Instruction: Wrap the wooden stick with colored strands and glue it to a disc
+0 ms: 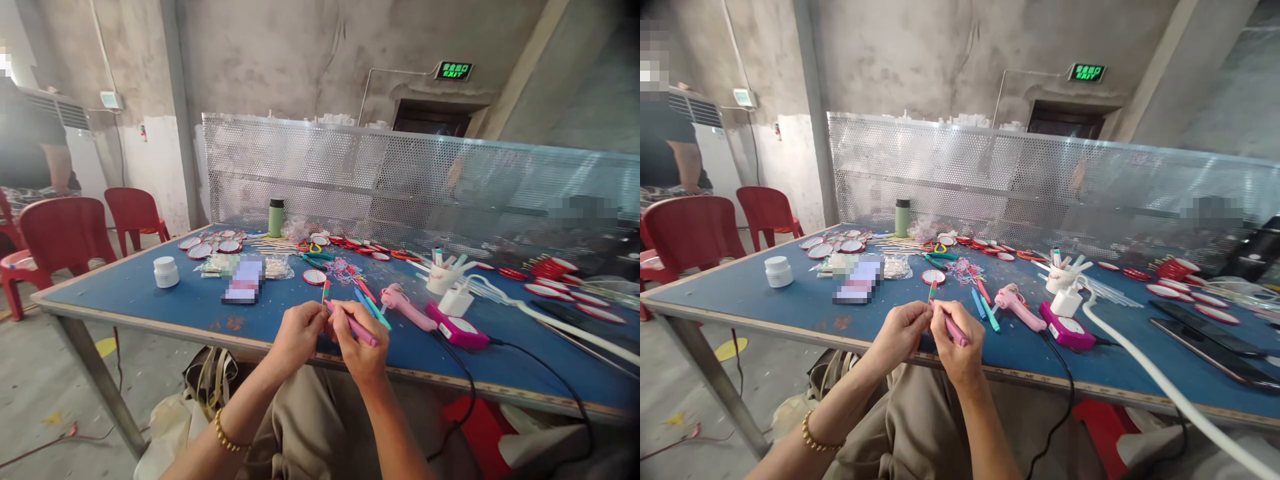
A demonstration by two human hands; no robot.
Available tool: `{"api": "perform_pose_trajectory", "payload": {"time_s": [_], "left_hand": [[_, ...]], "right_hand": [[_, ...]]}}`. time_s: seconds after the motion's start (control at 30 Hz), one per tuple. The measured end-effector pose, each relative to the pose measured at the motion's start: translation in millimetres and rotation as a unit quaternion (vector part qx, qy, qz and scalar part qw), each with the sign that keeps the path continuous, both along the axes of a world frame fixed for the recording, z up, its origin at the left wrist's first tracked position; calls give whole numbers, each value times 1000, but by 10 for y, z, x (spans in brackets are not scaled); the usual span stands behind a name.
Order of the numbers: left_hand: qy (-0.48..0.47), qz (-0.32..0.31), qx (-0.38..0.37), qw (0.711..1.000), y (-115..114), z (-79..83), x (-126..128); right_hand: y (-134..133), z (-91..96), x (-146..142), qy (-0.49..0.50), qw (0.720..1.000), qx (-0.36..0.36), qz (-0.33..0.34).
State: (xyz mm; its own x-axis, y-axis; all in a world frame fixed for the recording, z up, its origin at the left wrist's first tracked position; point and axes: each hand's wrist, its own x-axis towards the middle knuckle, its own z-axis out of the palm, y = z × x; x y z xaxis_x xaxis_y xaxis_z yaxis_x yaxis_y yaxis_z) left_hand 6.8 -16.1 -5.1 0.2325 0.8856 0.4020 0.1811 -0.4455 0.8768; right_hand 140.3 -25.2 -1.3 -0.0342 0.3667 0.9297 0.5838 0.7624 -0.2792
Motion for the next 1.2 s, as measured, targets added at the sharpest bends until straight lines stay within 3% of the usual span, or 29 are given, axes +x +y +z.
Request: {"api": "perform_pose_trajectory", "payload": {"time_s": [0.17,1.2], "left_hand": [[-13,-7,-13,1000,-1,1,0],[-30,-24,-16,999,5,-13,-13]], "right_hand": [[7,-1,1,30,1000,-7,-5],[8,6,-15,1,1000,-13,-5]]}}
